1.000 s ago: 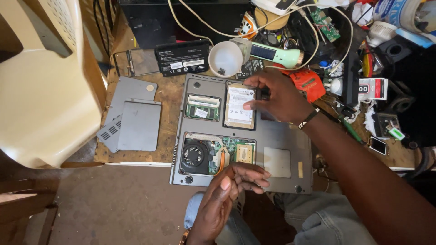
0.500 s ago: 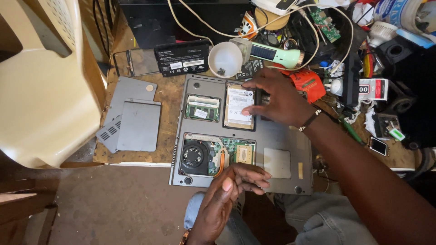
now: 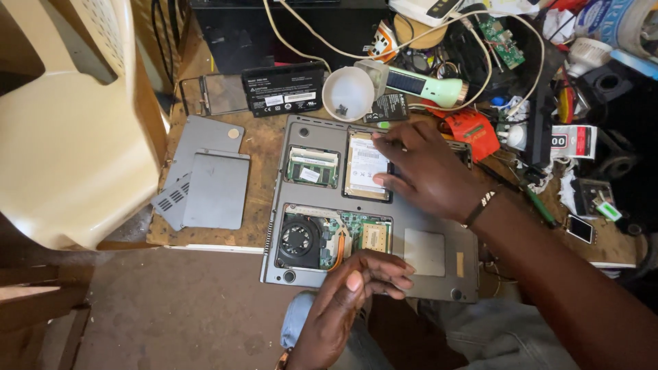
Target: Repairing a laptop by removing and replacing the hard drive and internal components
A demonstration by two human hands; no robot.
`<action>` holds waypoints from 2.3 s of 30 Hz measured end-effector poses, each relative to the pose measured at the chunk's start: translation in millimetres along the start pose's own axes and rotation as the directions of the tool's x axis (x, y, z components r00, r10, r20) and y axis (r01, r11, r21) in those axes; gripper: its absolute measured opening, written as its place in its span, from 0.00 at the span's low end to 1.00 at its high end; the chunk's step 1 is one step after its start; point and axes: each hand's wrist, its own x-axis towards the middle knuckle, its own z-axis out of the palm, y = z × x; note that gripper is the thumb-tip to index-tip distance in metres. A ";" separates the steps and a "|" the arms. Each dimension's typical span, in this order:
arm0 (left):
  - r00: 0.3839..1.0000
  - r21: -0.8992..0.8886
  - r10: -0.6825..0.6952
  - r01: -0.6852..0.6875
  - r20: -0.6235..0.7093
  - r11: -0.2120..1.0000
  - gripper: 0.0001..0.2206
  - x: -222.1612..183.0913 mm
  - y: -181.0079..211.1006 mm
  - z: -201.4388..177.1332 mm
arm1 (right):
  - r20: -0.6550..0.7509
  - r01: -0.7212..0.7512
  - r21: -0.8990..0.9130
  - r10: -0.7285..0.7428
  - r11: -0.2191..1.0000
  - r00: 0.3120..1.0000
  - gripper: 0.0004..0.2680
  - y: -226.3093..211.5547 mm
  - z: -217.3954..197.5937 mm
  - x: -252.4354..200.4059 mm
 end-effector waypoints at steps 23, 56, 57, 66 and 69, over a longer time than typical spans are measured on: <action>0.498 0.556 -0.757 0.802 -0.423 0.217 0.37 5.5 19.9 -13.1 | -0.047 -0.315 0.401 0.362 0.860 0.931 0.18 31.5 4.1 9.8; 0.750 -0.319 -0.256 0.064 -0.609 0.946 0.17 -33.6 -135.9 51.0 | 0.111 -0.390 0.108 0.379 0.914 0.919 0.20 46.4 9.6 -43.8; 0.703 -0.264 -0.130 -0.085 -0.700 0.961 0.17 -29.4 -140.5 57.4 | 0.157 -0.411 0.096 0.394 0.907 0.906 0.21 46.9 9.6 -45.2; 0.660 -0.323 -0.086 -0.247 -0.746 0.913 0.24 -35.8 -133.4 67.8 | 0.266 -0.602 0.540 0.559 0.589 0.786 0.15 70.8 1.2 -81.9; 0.698 -0.252 -0.028 -0.221 -0.715 0.942 0.27 -45.3 -122.7 59.5 | 0.277 -0.623 0.628 0.614 0.467 0.739 0.17 95.3 0.1 -106.0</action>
